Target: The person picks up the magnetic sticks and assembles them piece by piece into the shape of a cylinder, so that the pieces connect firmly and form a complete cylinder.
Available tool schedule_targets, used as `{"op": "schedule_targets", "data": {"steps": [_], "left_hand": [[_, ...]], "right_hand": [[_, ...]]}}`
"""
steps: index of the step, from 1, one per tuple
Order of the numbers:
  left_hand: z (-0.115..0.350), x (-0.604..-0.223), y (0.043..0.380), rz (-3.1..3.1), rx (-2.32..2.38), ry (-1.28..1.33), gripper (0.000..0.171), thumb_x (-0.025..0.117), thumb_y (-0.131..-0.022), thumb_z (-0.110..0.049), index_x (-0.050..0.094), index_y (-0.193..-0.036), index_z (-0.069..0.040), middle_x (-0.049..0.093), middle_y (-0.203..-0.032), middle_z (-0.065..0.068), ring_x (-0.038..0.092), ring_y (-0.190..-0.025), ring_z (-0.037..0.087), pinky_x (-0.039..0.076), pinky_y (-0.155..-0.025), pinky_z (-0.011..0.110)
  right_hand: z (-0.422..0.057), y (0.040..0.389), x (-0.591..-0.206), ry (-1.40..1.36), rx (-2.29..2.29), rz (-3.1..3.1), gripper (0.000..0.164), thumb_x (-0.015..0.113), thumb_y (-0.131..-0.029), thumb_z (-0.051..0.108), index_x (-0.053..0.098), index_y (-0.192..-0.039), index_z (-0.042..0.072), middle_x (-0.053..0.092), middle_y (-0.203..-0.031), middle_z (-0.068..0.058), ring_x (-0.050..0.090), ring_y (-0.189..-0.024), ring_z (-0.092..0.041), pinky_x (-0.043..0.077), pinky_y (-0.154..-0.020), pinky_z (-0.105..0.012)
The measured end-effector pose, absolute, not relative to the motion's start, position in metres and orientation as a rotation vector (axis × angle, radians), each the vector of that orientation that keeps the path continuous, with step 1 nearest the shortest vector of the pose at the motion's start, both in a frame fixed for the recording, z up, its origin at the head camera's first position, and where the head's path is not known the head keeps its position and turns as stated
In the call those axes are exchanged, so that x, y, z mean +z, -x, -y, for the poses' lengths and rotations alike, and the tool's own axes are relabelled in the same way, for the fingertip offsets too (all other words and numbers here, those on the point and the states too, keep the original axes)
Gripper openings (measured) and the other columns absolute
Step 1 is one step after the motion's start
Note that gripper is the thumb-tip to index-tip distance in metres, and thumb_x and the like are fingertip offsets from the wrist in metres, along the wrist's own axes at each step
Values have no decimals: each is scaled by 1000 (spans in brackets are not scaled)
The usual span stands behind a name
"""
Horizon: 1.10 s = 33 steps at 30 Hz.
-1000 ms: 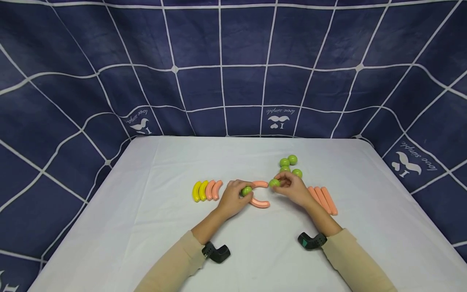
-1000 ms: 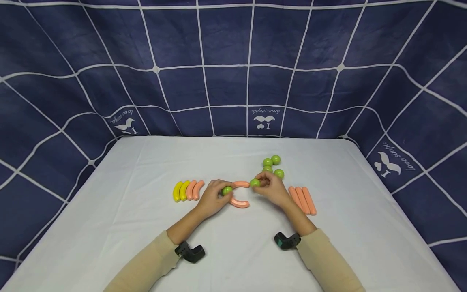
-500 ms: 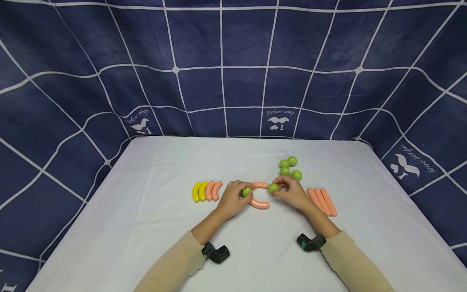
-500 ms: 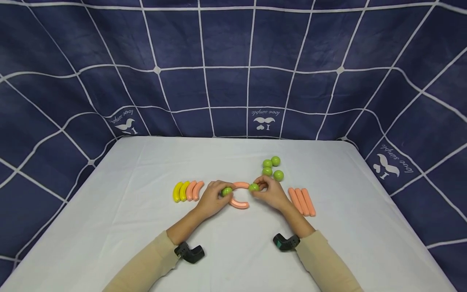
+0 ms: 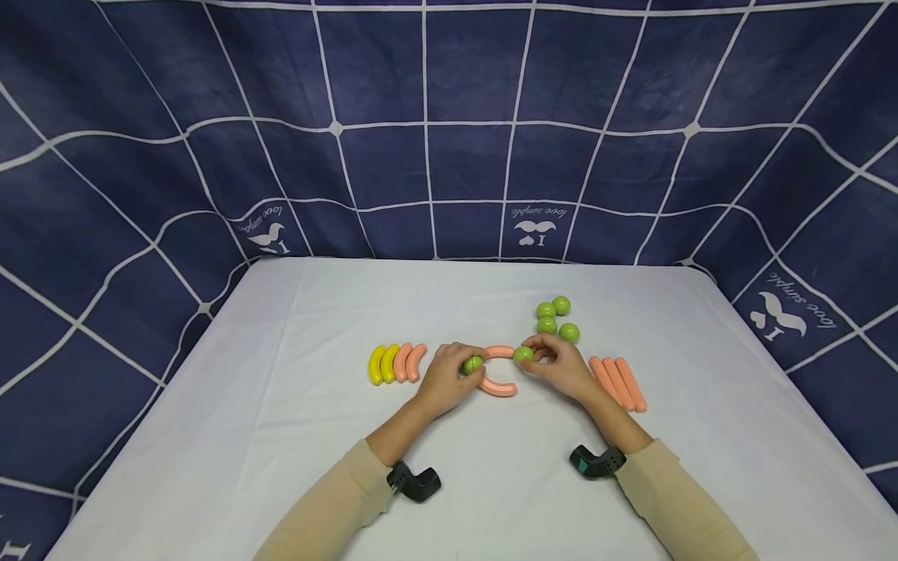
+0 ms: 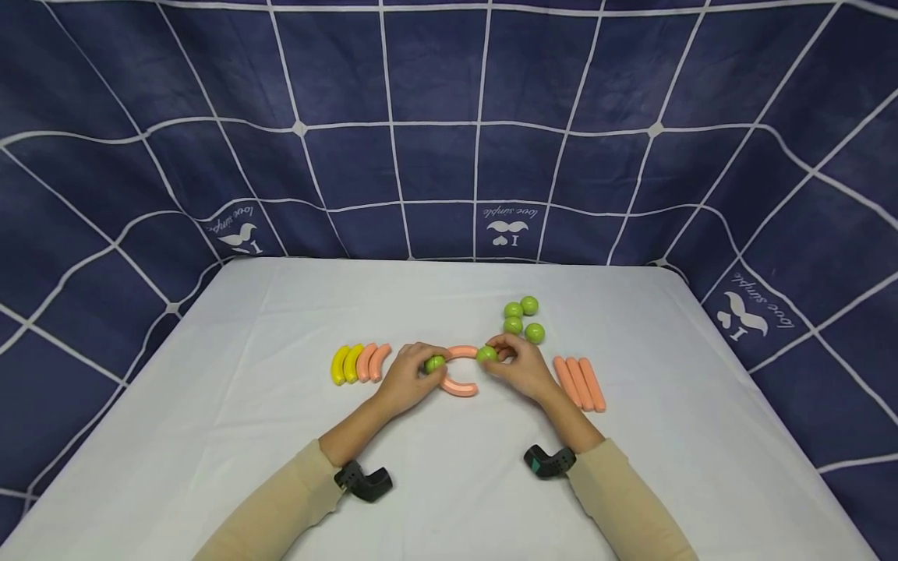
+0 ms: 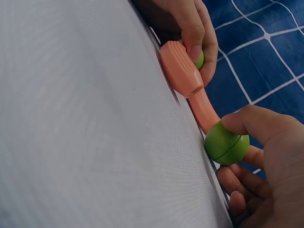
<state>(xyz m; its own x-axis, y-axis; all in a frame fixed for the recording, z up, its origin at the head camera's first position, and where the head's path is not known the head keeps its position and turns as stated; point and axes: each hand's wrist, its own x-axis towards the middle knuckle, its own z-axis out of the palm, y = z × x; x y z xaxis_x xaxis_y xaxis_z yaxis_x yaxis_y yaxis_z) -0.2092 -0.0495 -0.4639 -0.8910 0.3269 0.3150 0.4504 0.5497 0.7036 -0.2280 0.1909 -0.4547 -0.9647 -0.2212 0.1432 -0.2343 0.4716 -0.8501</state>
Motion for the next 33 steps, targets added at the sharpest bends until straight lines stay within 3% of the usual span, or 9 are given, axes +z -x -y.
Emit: {"op": "schedule_targets", "data": {"steps": [5, 14, 33], "left_hand": [[50, -463, 209, 2631, -1254, 671, 25, 62, -90, -21, 71, -113, -14, 64, -110, 6, 52, -105, 26, 43, -87, 41], [50, -462, 208, 2645, -1266, 662, 25, 64, -91, -21, 72, -114, -17, 62, -108, 6, 50, -104, 25, 42, -86, 40], [48, -465, 208, 2636, -1239, 665, 30, 65, -91, -22, 71, -119, -15, 63, -111, 7, 51, -106, 25, 43, -88, 42]], "right_hand": [[-190, 228, -454, -412, 1510, 2676, 34, 76, -85, 13, 66, -115, -2, 61, -91, -11, 53, -82, -20, 43, -70, -28], [-192, 225, -453, -407, 1479, 2684, 42, 76, -86, 27, 67, -121, 5, 63, -95, -5, 55, -85, -19, 45, -73, -30], [-193, 224, -447, -421, 1374, 2687, 40, 77, -85, 27, 69, -117, 4, 65, -96, -6, 59, -83, -18, 49, -70, -27]]}}
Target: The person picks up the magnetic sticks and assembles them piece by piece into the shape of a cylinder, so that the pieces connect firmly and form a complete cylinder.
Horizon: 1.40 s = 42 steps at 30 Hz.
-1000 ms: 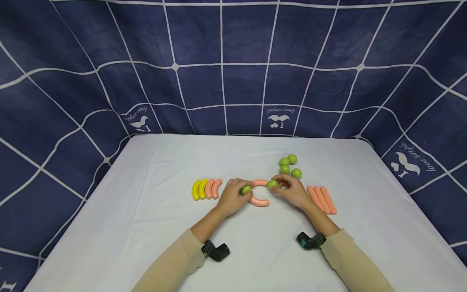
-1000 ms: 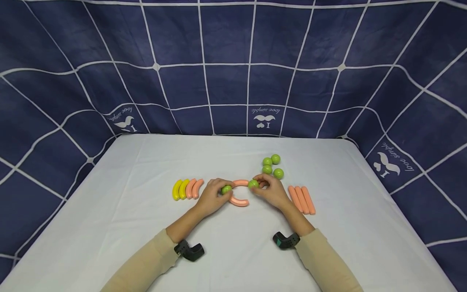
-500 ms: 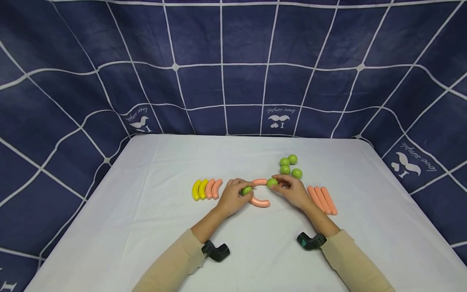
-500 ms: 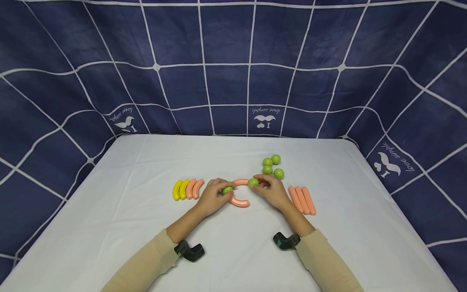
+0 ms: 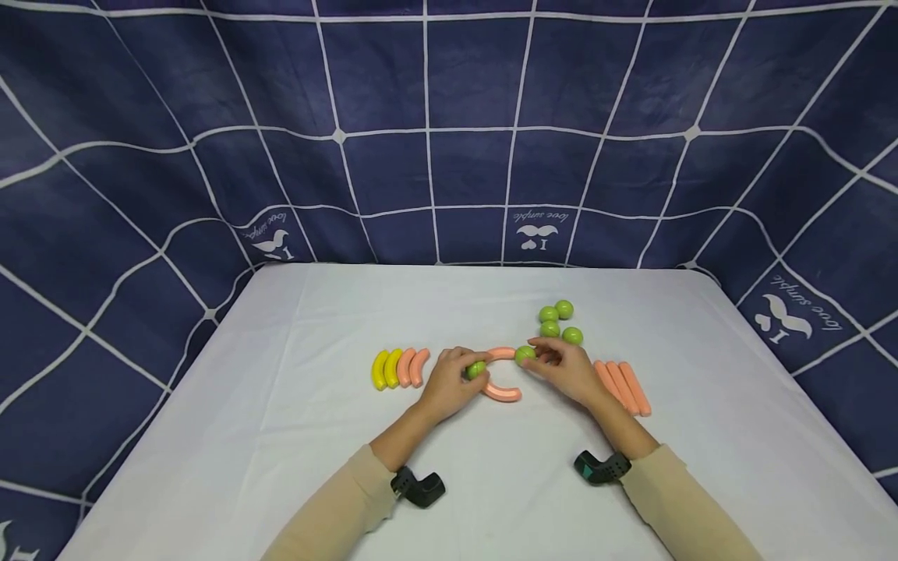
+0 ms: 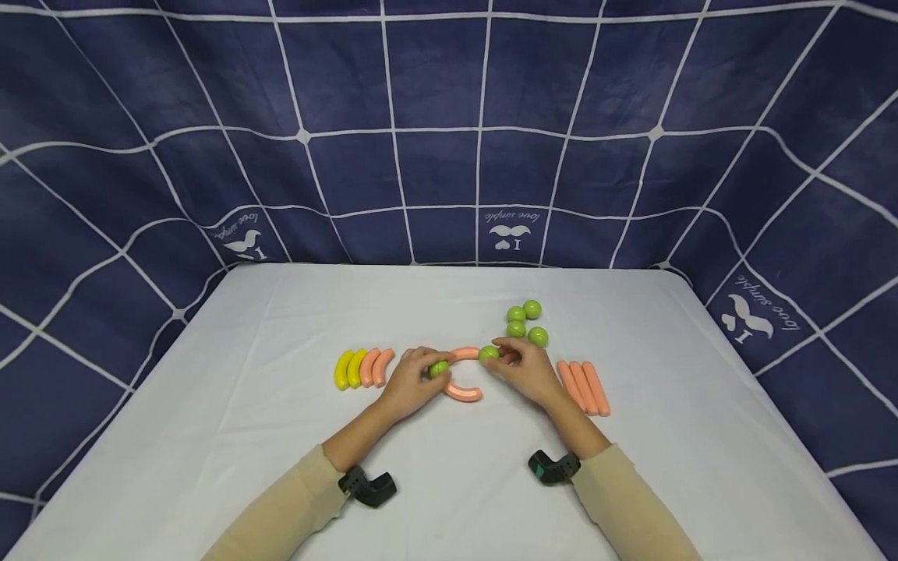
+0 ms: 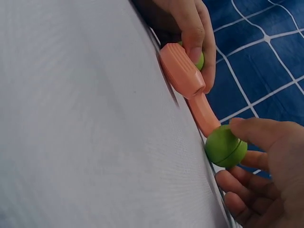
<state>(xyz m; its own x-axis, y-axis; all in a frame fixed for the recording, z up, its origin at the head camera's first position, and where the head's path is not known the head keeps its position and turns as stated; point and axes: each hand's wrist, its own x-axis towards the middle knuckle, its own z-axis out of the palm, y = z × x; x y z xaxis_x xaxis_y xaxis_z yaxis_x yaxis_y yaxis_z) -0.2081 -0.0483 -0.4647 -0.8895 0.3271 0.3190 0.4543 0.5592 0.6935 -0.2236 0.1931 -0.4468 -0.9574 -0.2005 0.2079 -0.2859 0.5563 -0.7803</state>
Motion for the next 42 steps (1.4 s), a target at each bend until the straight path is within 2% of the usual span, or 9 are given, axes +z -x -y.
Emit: {"op": "schedule_targets", "data": {"steps": [5, 12, 16, 24, 35, 42], "left_hand": [[47, -464, 209, 2645, -1238, 665, 30, 65, -91, -22, 70, -120, -14, 63, -111, 8, 51, -106, 26, 43, -88, 41], [48, -463, 208, 2667, -1244, 654, 30, 66, -91, -22, 70, -120, -15, 62, -113, 8, 50, -106, 25, 43, -88, 41], [48, -463, 208, 2655, -1252, 659, 31, 65, -91, -22, 70, -120, -15, 62, -112, 7, 50, -106, 25, 42, -88, 41], [48, -463, 208, 2653, -1270, 653, 32, 65, -90, -22, 70, -121, -15, 63, -111, 6, 51, -104, 24, 43, -87, 39], [48, -461, 205, 2653, -1273, 648, 28, 66, -91, -21, 71, -118, -14, 63, -111, 6, 50, -108, 25, 42, -90, 41], [48, -461, 206, 2654, -1279, 645, 28, 66, -91, -21, 71, -118, -15, 62, -112, 6, 50, -108, 24, 42, -91, 41]], "right_hand": [[-198, 223, -433, -422, 1311, 2650, 27, 76, -85, 17, 71, -106, 0, 68, -88, -7, 61, -79, -18, 50, -66, -26], [-215, 229, -423, -333, 1280, 2479, 18, 74, -83, 8, 71, -97, -3, 63, -83, -9, 55, -74, -17, 42, -60, -20], [-226, 233, -423, -284, 1210, 2476, 20, 73, -83, 7, 70, -99, -4, 62, -88, -13, 54, -80, -22, 39, -67, -24], [-238, 238, -432, -267, 1119, 2572, 32, 73, -84, 10, 65, -111, -6, 60, -107, -21, 53, -98, -35, 40, -85, -46], [-244, 240, -442, -213, 1030, 2625, 38, 72, -84, 12, 62, -116, -7, 56, -115, -23, 51, -104, -39, 39, -89, -52], [-243, 239, -442, -150, 984, 2700, 39, 70, -85, 12, 60, -118, -5, 57, -113, -25, 52, -103, -39, 39, -90, -53]]}}
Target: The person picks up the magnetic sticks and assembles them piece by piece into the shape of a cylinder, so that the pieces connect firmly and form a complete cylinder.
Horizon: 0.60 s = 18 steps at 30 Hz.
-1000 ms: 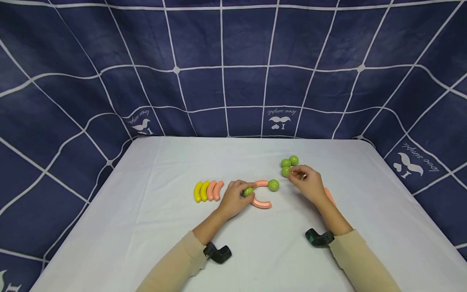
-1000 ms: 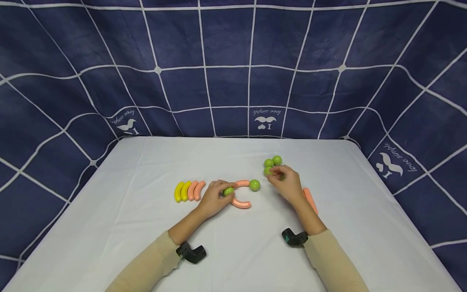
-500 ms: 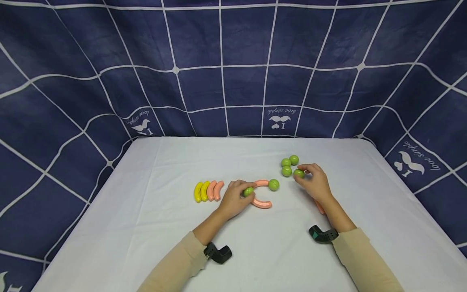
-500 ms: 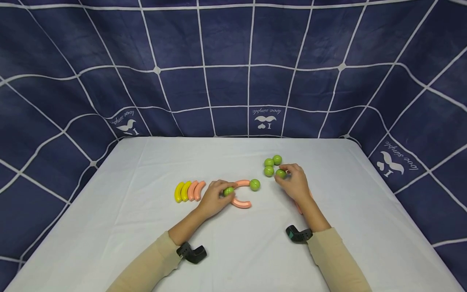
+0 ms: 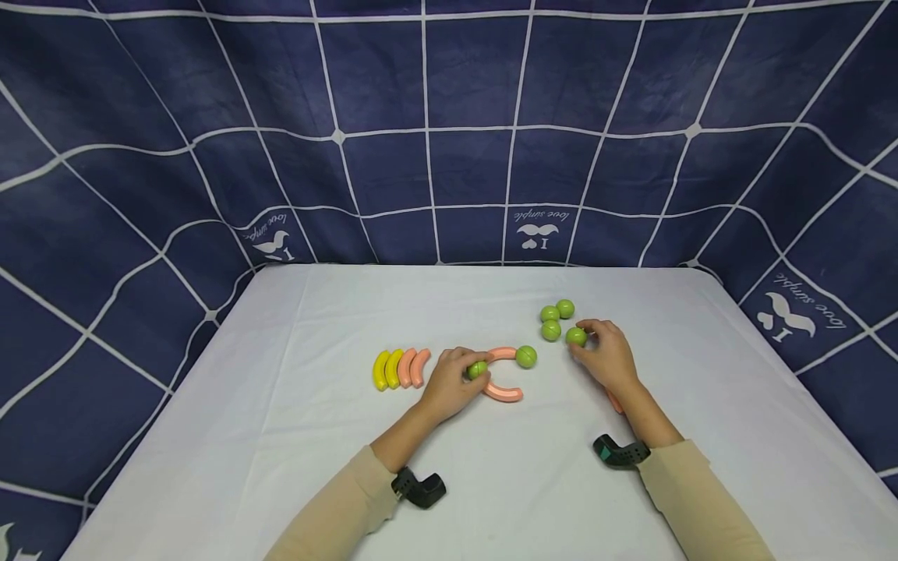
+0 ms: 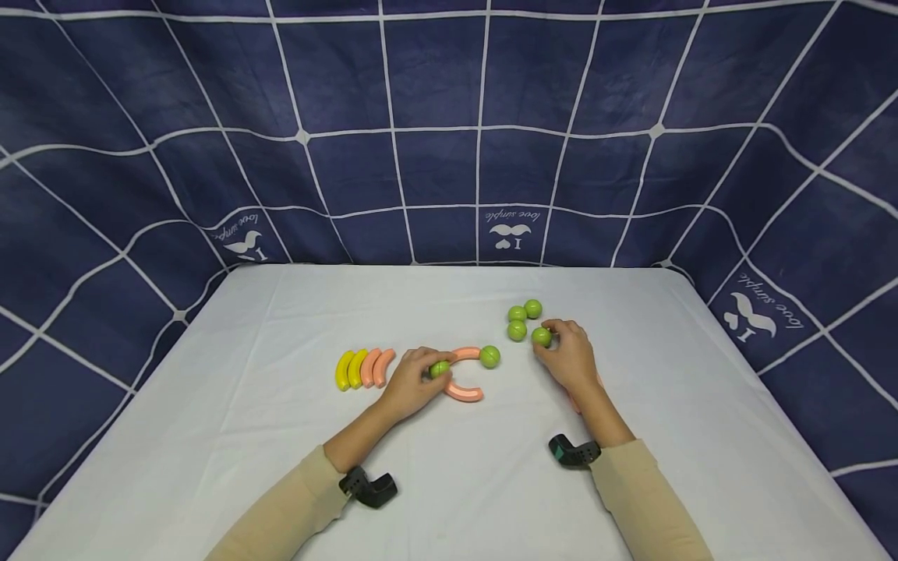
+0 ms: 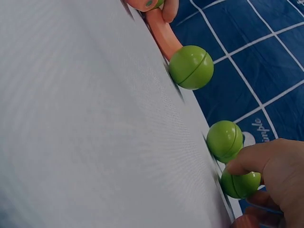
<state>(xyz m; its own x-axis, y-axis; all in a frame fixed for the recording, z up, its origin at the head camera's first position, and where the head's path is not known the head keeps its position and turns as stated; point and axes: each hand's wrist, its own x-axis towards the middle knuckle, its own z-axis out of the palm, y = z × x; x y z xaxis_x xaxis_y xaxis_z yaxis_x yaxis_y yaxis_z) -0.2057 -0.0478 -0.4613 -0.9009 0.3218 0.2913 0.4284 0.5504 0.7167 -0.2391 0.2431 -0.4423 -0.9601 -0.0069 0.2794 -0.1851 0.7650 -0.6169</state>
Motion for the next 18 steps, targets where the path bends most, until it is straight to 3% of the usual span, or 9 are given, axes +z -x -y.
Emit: {"op": "schedule_targets", "data": {"steps": [18], "left_hand": [[47, -462, 205, 2659, -1280, 628, 29, 66, -91, -21, 71, -118, -16, 62, -112, 5, 50, -108, 23, 42, -91, 41]], "right_hand": [[-239, 239, -440, -88, 1079, 2770, 40, 71, -82, 18, 57, -112, -2, 59, -105, -22, 54, -98, -36, 42, -86, -48]]}}
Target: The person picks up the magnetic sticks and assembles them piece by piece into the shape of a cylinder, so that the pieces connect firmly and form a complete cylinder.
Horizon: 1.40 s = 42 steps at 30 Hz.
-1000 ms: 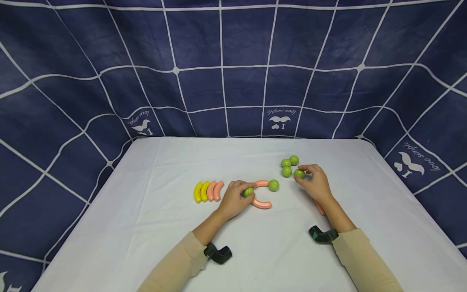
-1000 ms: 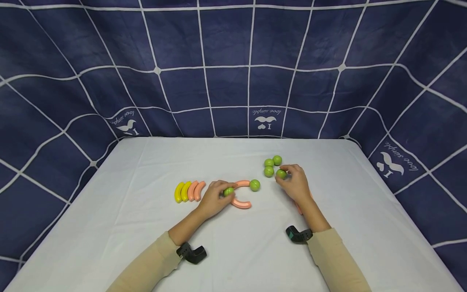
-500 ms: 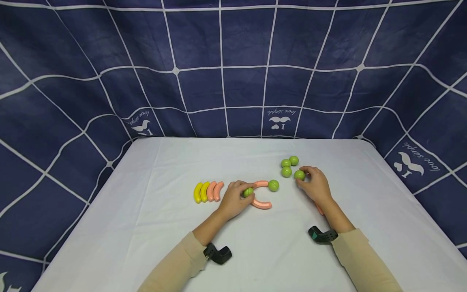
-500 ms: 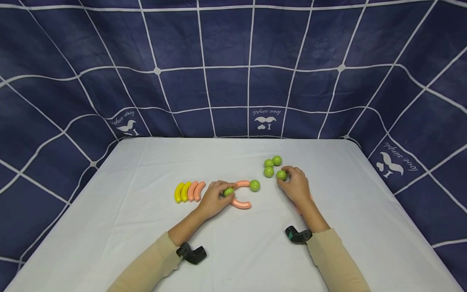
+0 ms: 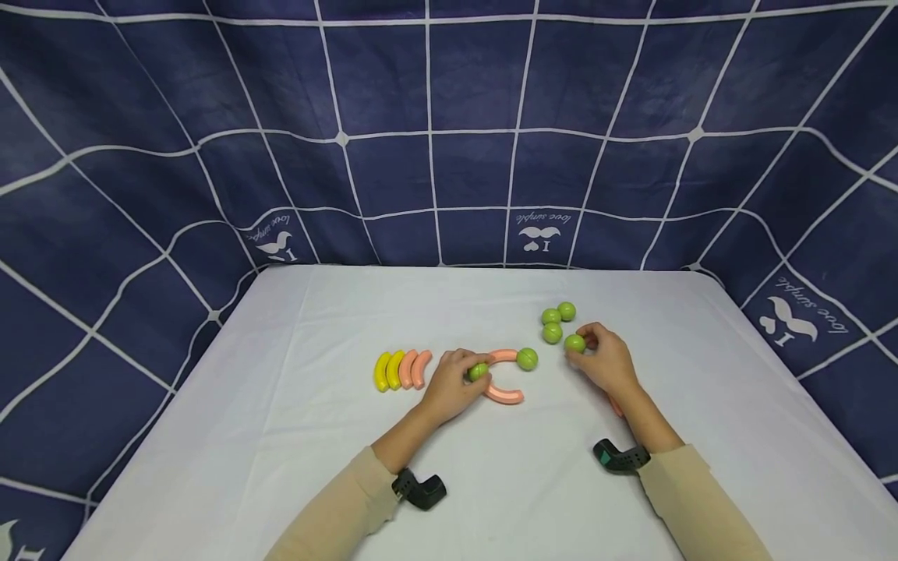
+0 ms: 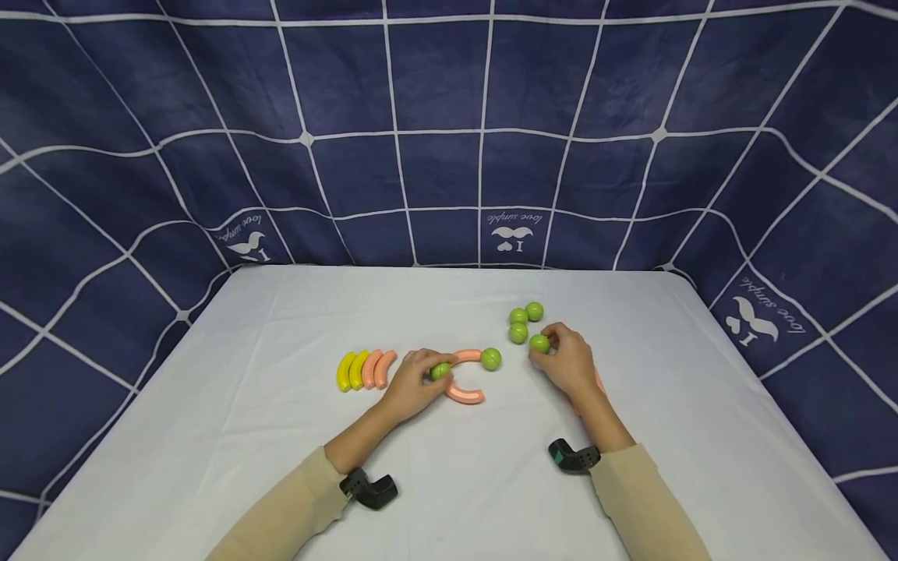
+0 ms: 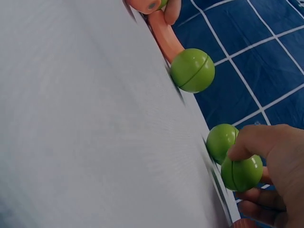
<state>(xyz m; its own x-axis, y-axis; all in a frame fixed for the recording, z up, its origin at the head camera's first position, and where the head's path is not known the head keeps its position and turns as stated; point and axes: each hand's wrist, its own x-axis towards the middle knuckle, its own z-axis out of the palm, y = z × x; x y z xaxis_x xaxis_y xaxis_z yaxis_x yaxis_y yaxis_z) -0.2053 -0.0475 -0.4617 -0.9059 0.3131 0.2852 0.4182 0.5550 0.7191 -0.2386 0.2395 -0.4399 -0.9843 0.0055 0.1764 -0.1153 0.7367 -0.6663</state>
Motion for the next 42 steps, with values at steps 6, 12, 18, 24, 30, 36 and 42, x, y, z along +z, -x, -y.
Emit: {"op": "schedule_targets", "data": {"steps": [6, 12, 18, 24, 30, 36, 42], "left_hand": [[46, -462, 205, 2667, -1281, 623, 29, 66, -91, -22, 70, -119, -16, 62, -112, 5, 50, -109, 23, 41, -92, 42], [44, -463, 204, 2680, -1276, 638, 30, 65, -91, -23, 70, -120, -17, 62, -112, 5, 50, -109, 24, 41, -92, 42], [44, -463, 204, 2684, -1261, 620, 30, 65, -91, -23, 70, -120, -17, 62, -112, 5, 50, -108, 23, 42, -91, 41], [47, -463, 204, 2677, -1256, 623, 29, 66, -91, -23, 70, -119, -17, 62, -111, 5, 50, -108, 23, 42, -90, 40], [48, -462, 205, 2652, -1251, 644, 29, 65, -90, -22, 70, -119, -16, 62, -110, 5, 50, -107, 24, 42, -90, 41], [48, -462, 205, 2636, -1244, 658, 29, 65, -90, -21, 70, -118, -16, 62, -110, 6, 51, -107, 25, 43, -90, 42], [48, -462, 206, 2644, -1241, 657, 30, 64, -91, -22, 70, -120, -15, 62, -109, 6, 51, -106, 25, 43, -89, 42]], "right_hand": [[-232, 232, -436, -154, 1189, 2733, 40, 74, -79, 16, 56, -110, -2, 58, -101, -18, 53, -95, -32, 41, -82, -42], [-226, 221, -432, -244, 1251, 2718, 38, 77, -79, 16, 56, -107, 1, 59, -97, -14, 54, -91, -28, 41, -78, -37], [-216, 212, -432, -305, 1331, 2715, 36, 78, -78, 14, 57, -103, 1, 61, -95, -11, 56, -91, -26, 44, -78, -36], [-205, 204, -430, -404, 1359, 2756, 32, 79, -76, 15, 58, -99, 6, 62, -91, -5, 58, -87, -21, 46, -74, -33], [-196, 199, -432, -508, 1360, 2780, 31, 79, -74, 16, 59, -97, 9, 61, -88, -1, 57, -84, -18, 46, -73, -32], [-191, 195, -435, -556, 1371, 2806, 31, 79, -75, 17, 59, -97, 9, 60, -88, 0, 56, -84, -18, 47, -75, -34], [-190, 194, -438, -592, 1361, 2807, 32, 79, -74, 15, 58, -97, 8, 59, -88, 0, 55, -84, -17, 47, -74, -32]]}}
